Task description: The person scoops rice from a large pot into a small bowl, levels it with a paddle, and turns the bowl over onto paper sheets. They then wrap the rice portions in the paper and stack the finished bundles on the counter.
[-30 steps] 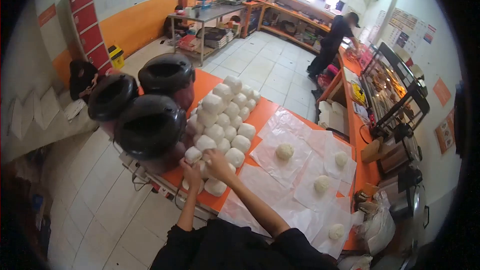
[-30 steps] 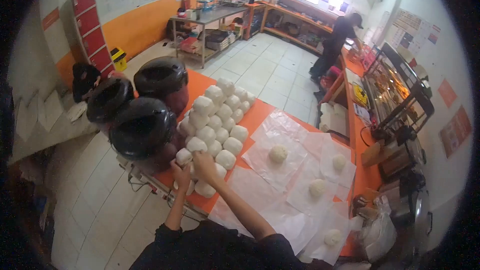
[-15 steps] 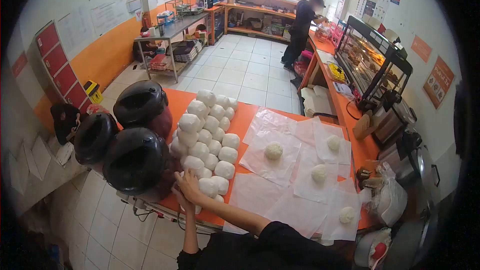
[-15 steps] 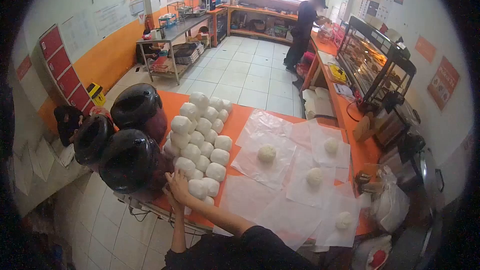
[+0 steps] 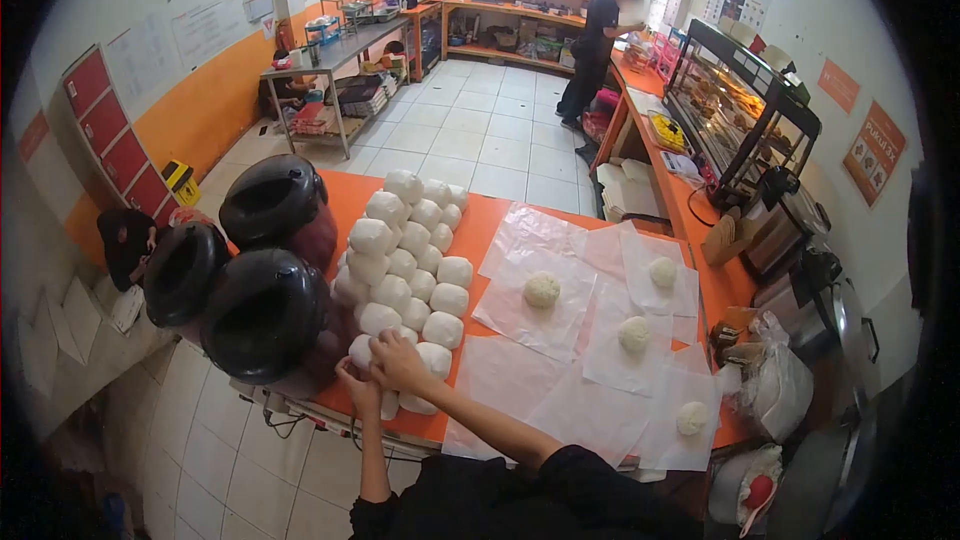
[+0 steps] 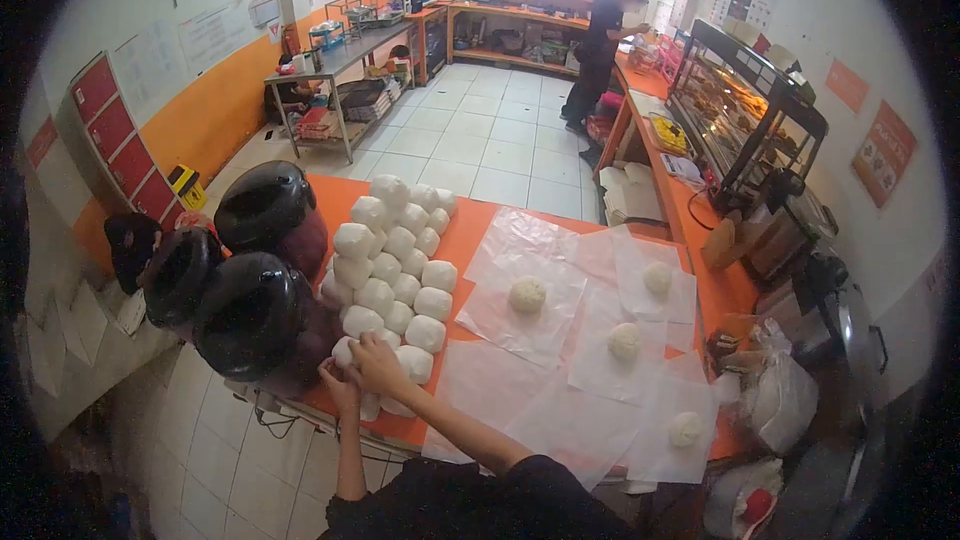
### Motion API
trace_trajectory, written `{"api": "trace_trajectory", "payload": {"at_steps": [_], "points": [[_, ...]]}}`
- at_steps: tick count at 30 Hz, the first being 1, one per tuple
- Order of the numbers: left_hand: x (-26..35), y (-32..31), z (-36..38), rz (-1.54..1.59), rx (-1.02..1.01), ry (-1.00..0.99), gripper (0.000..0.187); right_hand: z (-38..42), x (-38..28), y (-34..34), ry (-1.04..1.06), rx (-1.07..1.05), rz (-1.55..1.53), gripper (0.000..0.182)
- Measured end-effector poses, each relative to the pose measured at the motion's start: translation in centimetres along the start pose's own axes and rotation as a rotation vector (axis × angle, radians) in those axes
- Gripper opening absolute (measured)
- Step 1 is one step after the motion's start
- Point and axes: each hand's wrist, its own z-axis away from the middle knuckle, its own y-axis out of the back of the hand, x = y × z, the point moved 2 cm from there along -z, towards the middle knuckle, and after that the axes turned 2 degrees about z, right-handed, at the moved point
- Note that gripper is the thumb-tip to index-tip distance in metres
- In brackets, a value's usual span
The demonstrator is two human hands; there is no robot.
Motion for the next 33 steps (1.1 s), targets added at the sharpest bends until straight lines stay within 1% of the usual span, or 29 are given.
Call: {"api": "trace_trajectory", "payload": {"at_steps": [1,4,5,7,8,9,10,12,15,17,20,21,23,26,27,29,30,32,33], "points": [[-0.7,0.1,-0.2,0.049,0.001,0.047,0.069,0.6,0.2,0.6,-0.013,-0.024,0.122,0.048],[3.4,0.1,0.5,0.077,0.036,0.147,0.072,3.4,0.2,2.4,-0.157,-0.082,0.182,0.060],[3.5,-0.1,0.6,0.182,0.010,0.147,0.075,4.1,0.2,2.7,-0.147,-0.094,0.213,0.064],[4.3,0.0,0.4,0.062,0.046,0.143,0.067,5.0,0.4,3.0,-0.128,-0.111,0.279,0.073],[4.5,0.1,0.3,0.006,0.059,0.138,0.063,5.1,0.8,2.9,-0.148,-0.132,0.234,0.074],[3.1,-0.1,0.2,0.122,0.085,0.115,0.051,5.0,1.6,2.7,-0.169,-0.150,0.194,0.076],[2.2,0.0,0.2,0.085,0.065,0.108,0.051,4.7,2.0,2.9,-0.192,-0.164,0.157,0.078],[1.4,0.4,-0.1,0.013,0.014,0.090,0.050,4.6,1.9,3.7,-0.196,-0.163,0.125,0.073],[2.5,-0.1,0.2,0.251,-0.058,0.094,0.052,4.9,1.9,4.5,-0.230,-0.089,0.043,0.069],[4.1,-0.1,0.2,0.125,-0.067,0.074,0.054,5.7,2.5,4.4,-0.283,-0.020,-0.035,0.067],[4.2,-0.1,0.1,0.014,-0.095,0.066,0.055,6.6,3.6,3.5,-0.155,0.024,0.001,0.069],[3.9,-0.2,-0.1,-0.007,-0.105,0.063,0.055,6.5,3.6,3.8,-0.178,0.007,-0.037,0.069],[2.6,-0.5,-0.2,-0.066,-0.113,0.006,0.063,6.2,3.5,4.2,-0.222,-0.021,-0.112,0.070],[4.1,-0.7,0.1,-0.129,-0.154,-0.051,0.077,5.3,3.5,3.7,-0.254,0.232,-0.282,0.070],[4.7,-0.8,0.3,-0.145,-0.172,-0.063,0.082,5.1,3.7,3.5,-0.246,0.188,-0.230,0.069],[3.2,-0.8,0.3,-0.176,-0.170,-0.102,0.088,4.3,4.4,3.0,-0.232,0.103,-0.124,0.068],[3.7,-0.9,0.1,-0.191,-0.171,-0.123,0.092,4.2,4.8,2.8,-0.192,0.079,-0.122,0.070],[4.4,-0.5,0.2,-0.198,-0.184,-0.067,0.091,4.2,5.7,2.6,-0.112,0.031,-0.114,0.074],[5.0,-0.3,0.0,-0.202,-0.188,-0.039,0.090,4.5,5.6,3.0,-0.098,0.073,-0.050,0.077]]}}
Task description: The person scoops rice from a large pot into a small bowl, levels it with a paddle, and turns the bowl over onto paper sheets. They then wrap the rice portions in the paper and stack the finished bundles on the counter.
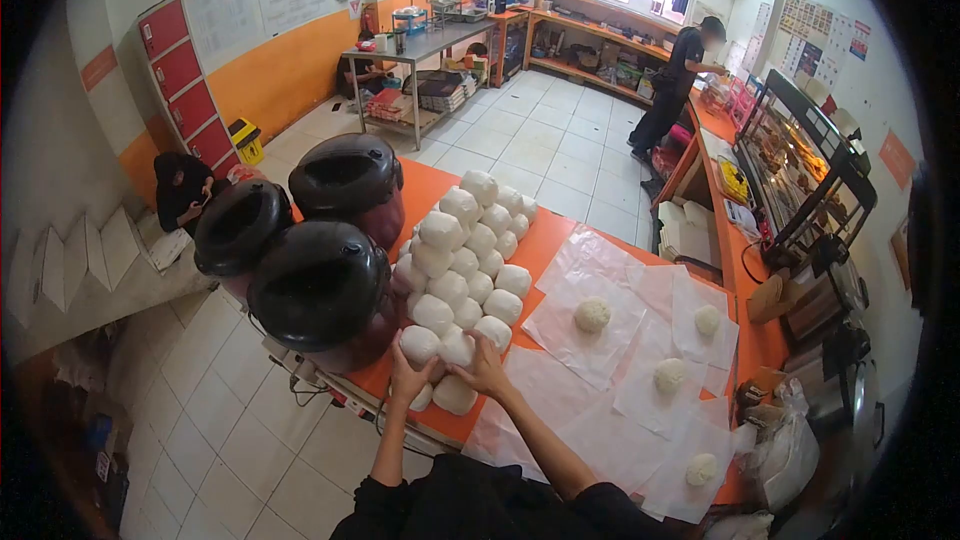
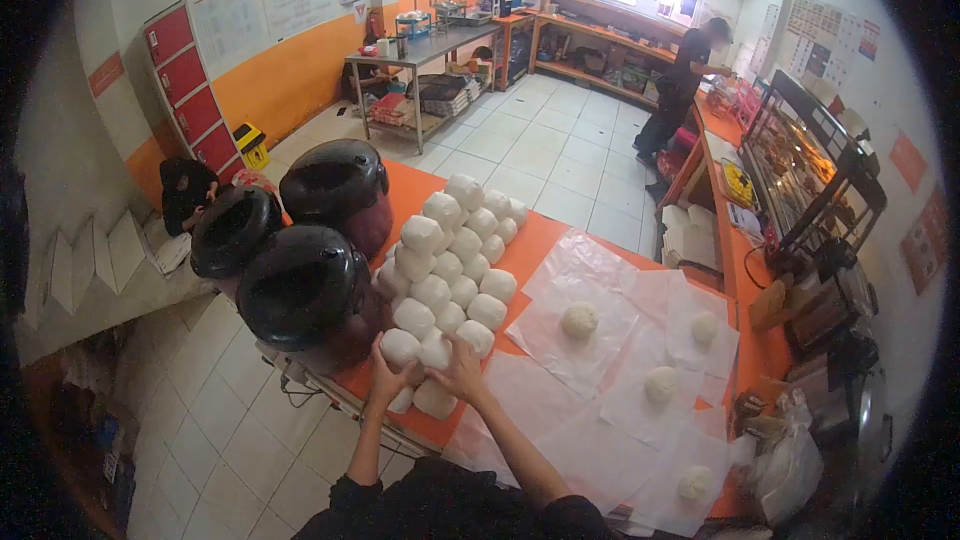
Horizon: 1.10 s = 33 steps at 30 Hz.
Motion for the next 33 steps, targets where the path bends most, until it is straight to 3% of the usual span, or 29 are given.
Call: {"api": "trace_trajectory", "payload": {"at_steps": [2,5,6,18,24,30,33], "points": [[-1.7,-0.1,-0.3,0.084,-0.011,-0.048,0.089,1.4,-1.1,0.8,0.037,0.085,0.119,0.082],[-2.1,-0.2,-0.6,0.152,-0.003,-0.040,0.086,3.8,-1.8,1.0,-0.101,0.174,-0.022,0.088],[-1.6,-0.1,-0.4,0.165,0.000,-0.023,0.085,4.1,-1.9,0.8,-0.051,0.172,-0.013,0.089],[-1.0,-0.1,-0.9,-0.097,-0.023,-0.069,0.093,-0.2,-1.6,0.5,-0.252,-0.062,0.138,0.095],[-3.9,-0.5,-1.0,0.058,-0.007,0.066,0.106,0.8,-0.6,-0.4,-0.287,-0.066,0.219,0.095],[-1.5,-0.1,-1.0,-0.019,0.043,0.078,0.098,-0.1,-0.1,-0.2,-0.265,-0.139,0.200,0.088],[-1.3,-0.1,-1.8,-0.082,0.009,-0.029,0.091,-1.3,-0.8,1.3,-0.251,-0.164,0.105,0.080]]}}
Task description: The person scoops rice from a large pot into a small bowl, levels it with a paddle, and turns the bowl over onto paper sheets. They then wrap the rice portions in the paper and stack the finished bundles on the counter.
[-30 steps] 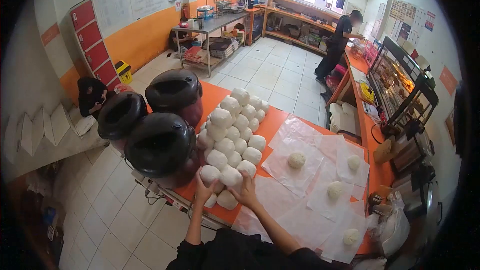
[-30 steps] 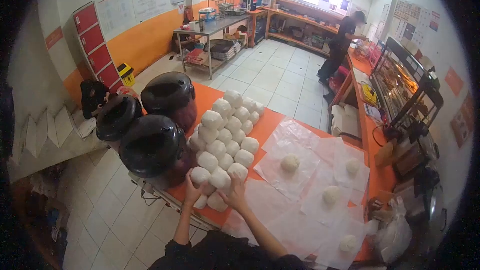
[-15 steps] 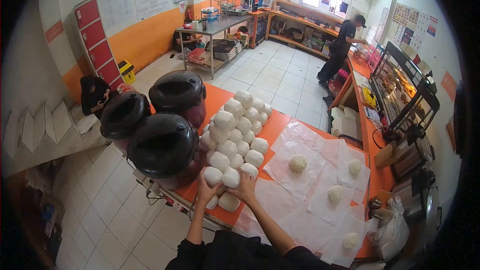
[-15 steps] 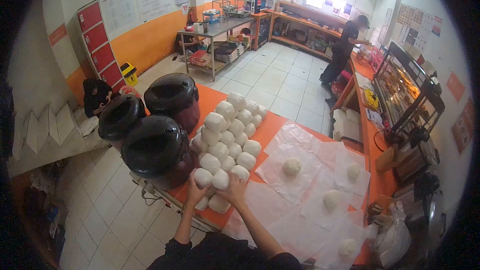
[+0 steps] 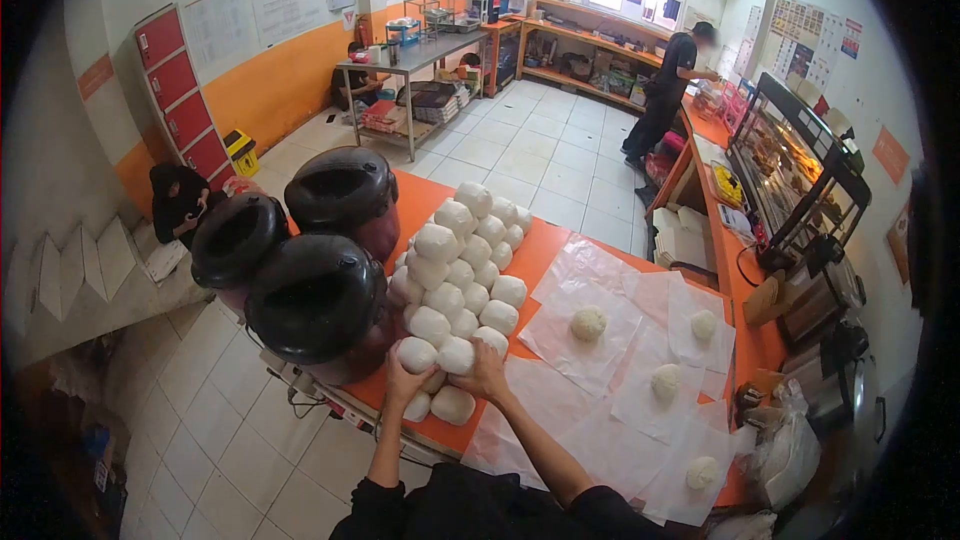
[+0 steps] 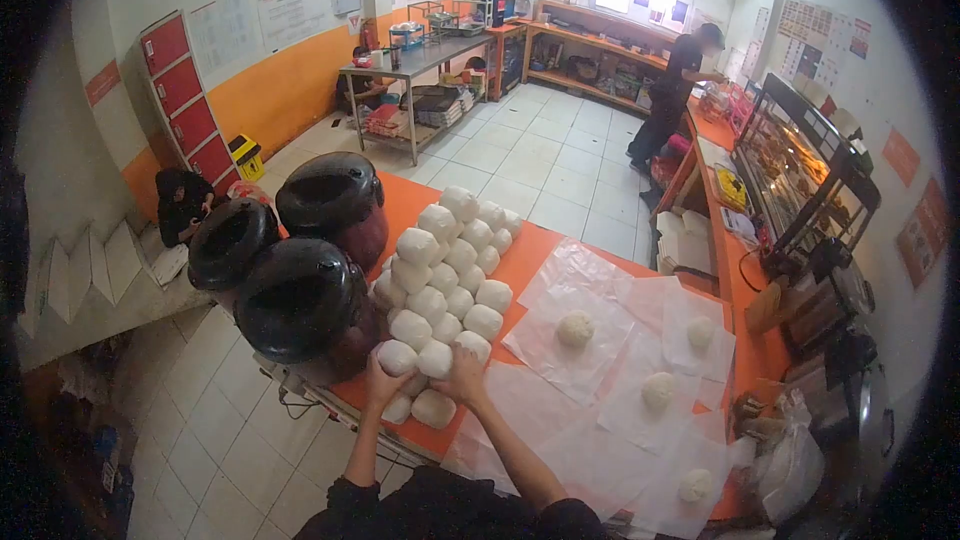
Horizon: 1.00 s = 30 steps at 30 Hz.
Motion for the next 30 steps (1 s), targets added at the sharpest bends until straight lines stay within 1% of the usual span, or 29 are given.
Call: {"api": "trace_trajectory", "payload": {"at_steps": [3,6,9,10,11,13,14,16,17,20,23,26,29,30], "points": [[0.7,0.2,0.3,-0.078,0.040,0.053,0.087,-0.9,1.2,0.4,0.068,0.069,-0.295,0.075],[1.8,0.0,1.5,0.026,0.199,0.059,0.087,-1.8,1.3,2.2,0.053,0.194,-0.305,0.076],[1.9,-2.1,2.7,0.317,0.163,0.082,0.087,-4.1,3.4,1.5,0.089,0.204,-0.260,0.079],[3.0,-2.5,2.8,0.208,0.121,0.057,0.087,-4.6,3.4,1.8,0.109,0.197,-0.257,0.081],[4.2,-3.1,2.6,0.099,0.080,0.031,0.087,-5.2,3.6,2.1,0.044,0.040,-0.245,0.081],[6.3,-4.1,3.0,-0.135,0.034,-0.053,0.088,-5.6,4.3,1.3,0.064,-0.086,-0.085,0.084],[6.4,-4.3,2.9,-0.181,0.044,-0.040,0.088,-6.1,4.9,1.1,0.073,-0.143,-0.001,0.085],[6.5,-4.9,3.0,-0.267,0.051,-0.014,0.088,-6.4,6.2,0.8,0.146,-0.158,-0.036,0.086],[6.2,-5.2,3.1,-0.276,0.098,-0.011,0.087,-6.1,7.0,0.4,0.175,-0.169,-0.058,0.087],[6.1,-5.7,2.9,-0.306,0.118,-0.048,0.087,-6.3,7.6,0.0,0.200,-0.180,-0.030,0.088],[4.7,-6.3,3.1,-0.323,0.152,-0.081,0.087,-5.8,6.4,1.2,0.177,-0.226,-0.023,0.086],[4.9,-6.0,2.9,-0.265,0.059,-0.091,0.091,-6.2,7.3,0.4,0.208,-0.250,-0.033,0.087],[4.2,-5.9,2.7,-0.267,0.034,-0.217,0.095,-5.6,7.9,0.1,0.281,-0.147,-0.047,0.081],[4.2,-5.7,3.2,-0.274,0.079,-0.215,0.096,-4.8,8.0,0.3,0.260,-0.076,-0.088,0.079]]}}
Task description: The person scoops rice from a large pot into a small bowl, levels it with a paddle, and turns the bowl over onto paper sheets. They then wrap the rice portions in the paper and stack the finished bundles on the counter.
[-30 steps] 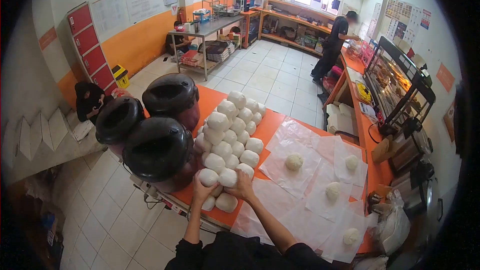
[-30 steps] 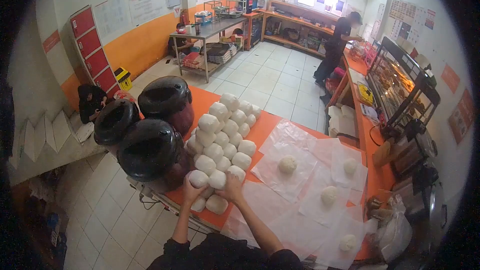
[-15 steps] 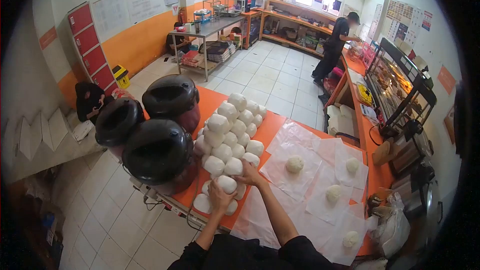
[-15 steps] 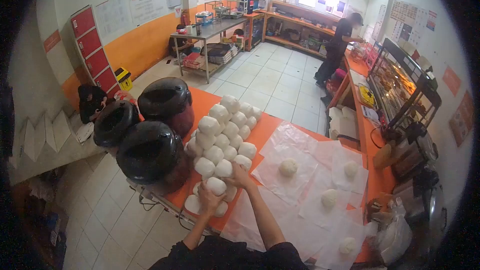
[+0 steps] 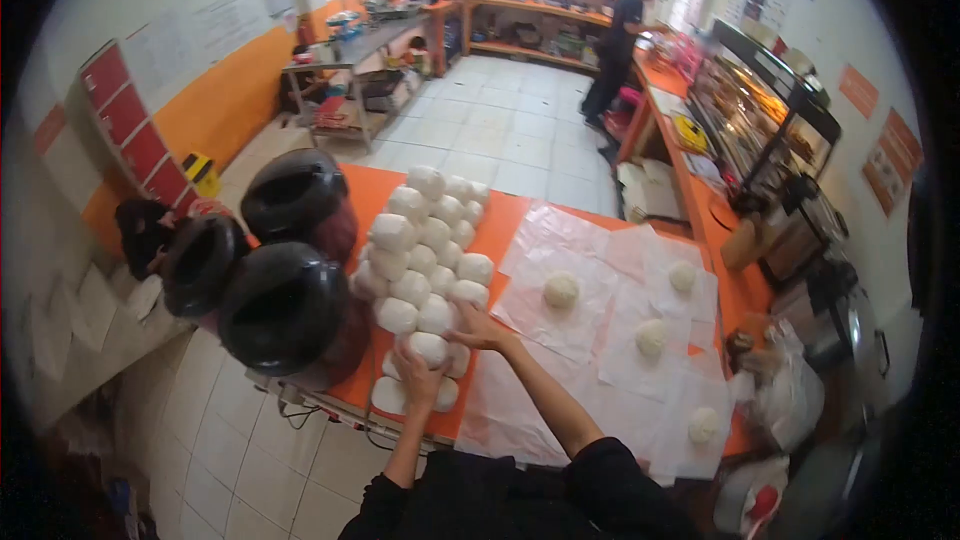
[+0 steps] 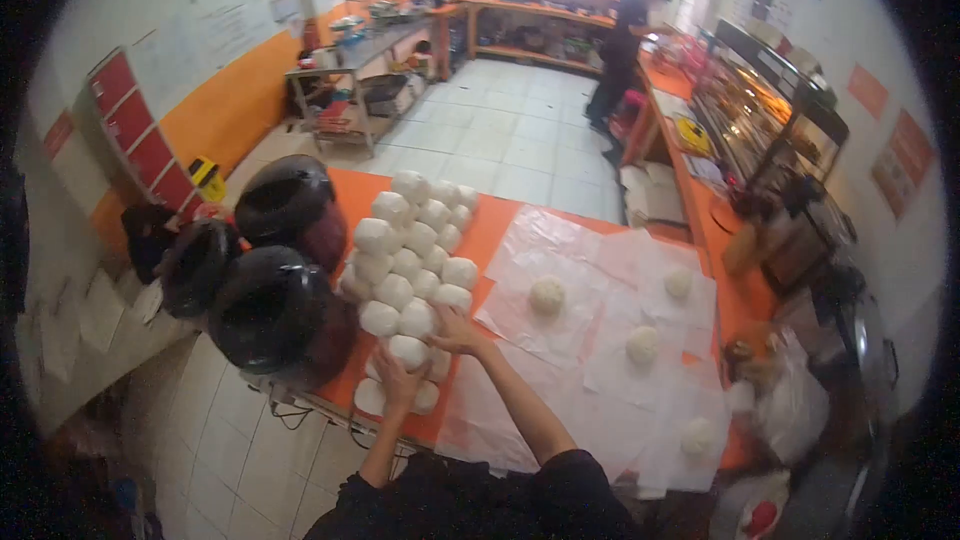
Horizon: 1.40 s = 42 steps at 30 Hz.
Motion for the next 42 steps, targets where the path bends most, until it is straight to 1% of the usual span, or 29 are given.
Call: {"api": "trace_trajectory", "payload": {"at_steps": [2,3,4,5,6,8,9,10,12,14,15,16,18,19,22,24,25,28,31,34,36,37,40,41,42], "points": [[0.8,0.6,0.9,-0.005,0.067,0.004,0.096,2.4,-0.9,0.9,-0.052,0.171,-0.044,0.073],[1.8,1.1,1.0,0.013,0.053,0.006,0.092,4.2,-1.6,2.0,-0.104,0.263,-0.082,0.056],[3.1,2.0,1.3,0.027,0.044,0.010,0.088,6.7,-0.7,2.9,-0.139,0.393,-0.055,0.050],[5.1,3.1,1.7,0.043,0.036,-0.081,0.075,9.7,0.2,3.6,-0.167,0.518,-0.028,0.045],[5.5,2.3,2.3,0.076,-0.030,-0.121,0.070,12.8,1.0,4.1,-0.188,0.636,-0.002,0.039],[5.4,0.7,3.9,0.135,-0.149,-0.197,0.061,20.1,4.4,5.0,-0.471,0.819,-0.026,0.029],[6.2,-0.9,5.0,0.289,-0.059,-0.270,0.043,23.7,5.1,6.2,-0.565,0.867,0.059,0.029],[7.5,-1.7,5.4,0.330,-0.228,-0.306,0.038,27.1,5.7,7.7,-0.656,0.914,0.146,0.029],[10.3,-3.3,6.2,0.407,-0.565,-0.378,0.030,32.5,5.6,10.7,-0.675,0.854,0.367,0.025],[12.5,-6.4,8.1,0.495,-0.926,-0.337,0.024,35.3,5.3,12.8,-0.593,0.734,0.494,0.025],[13.8,-7.9,9.2,0.462,-1.094,-0.325,0.030,36.3,5.2,13.5,-0.552,0.674,0.554,0.025],[15.3,-9.0,10.3,0.442,-1.110,-0.409,0.032,36.8,5.5,13.7,-0.542,0.646,0.537,0.025],[17.7,-11.5,12.5,0.402,-1.127,-0.585,0.037,36.8,6.8,13.7,-0.513,0.598,0.508,0.024],[18.5,-12.7,13.5,0.295,-1.079,-0.696,0.047,36.7,7.4,13.5,-0.533,0.557,0.527,0.020],[21.3,-13.6,15.2,-0.058,-0.991,-0.663,0.056,36.1,8.7,13.5,-0.558,0.458,0.603,0.014],[21.5,-14.9,15.7,-0.099,-0.968,-0.495,0.063,36.0,8.7,13.6,-0.532,0.422,0.669,0.013],[21.4,-15.5,15.8,-0.121,-0.954,-0.407,0.066,36.0,8.6,13.9,-0.504,0.474,0.676,0.013],[23.3,-14.8,15.2,0.082,-0.760,-0.374,0.076,35.9,7.3,15.7,-0.443,0.501,0.612,0.012],[25.7,-14.5,14.3,0.011,-0.610,-0.793,0.081,36.1,5.8,17.1,-0.338,0.472,0.681,0.012],[28.5,-13.8,13.2,-0.007,-0.477,-0.951,0.061,36.9,6.1,16.3,-0.246,0.404,0.670,0.013],[25.8,-17.6,13.7,0.030,-0.560,-1.031,0.043,37.9,5.6,15.8,-0.258,0.331,0.608,0.014],[25.3,-18.4,13.4,0.048,-0.597,-1.068,0.034,38.2,5.2,15.8,-0.259,0.293,0.577,0.015],[24.8,-18.0,13.2,0.051,-0.640,-1.017,0.018,39.9,3.6,16.6,-0.278,0.490,0.599,0.024],[25.1,-17.5,13.0,0.055,-0.581,-1.060,0.017,40.5,3.9,16.7,-0.331,0.475,0.599,0.027],[24.6,-17.7,12.9,0.040,-0.630,-1.037,0.016,41.3,4.4,16.6,-0.384,0.460,0.600,0.031]]}}
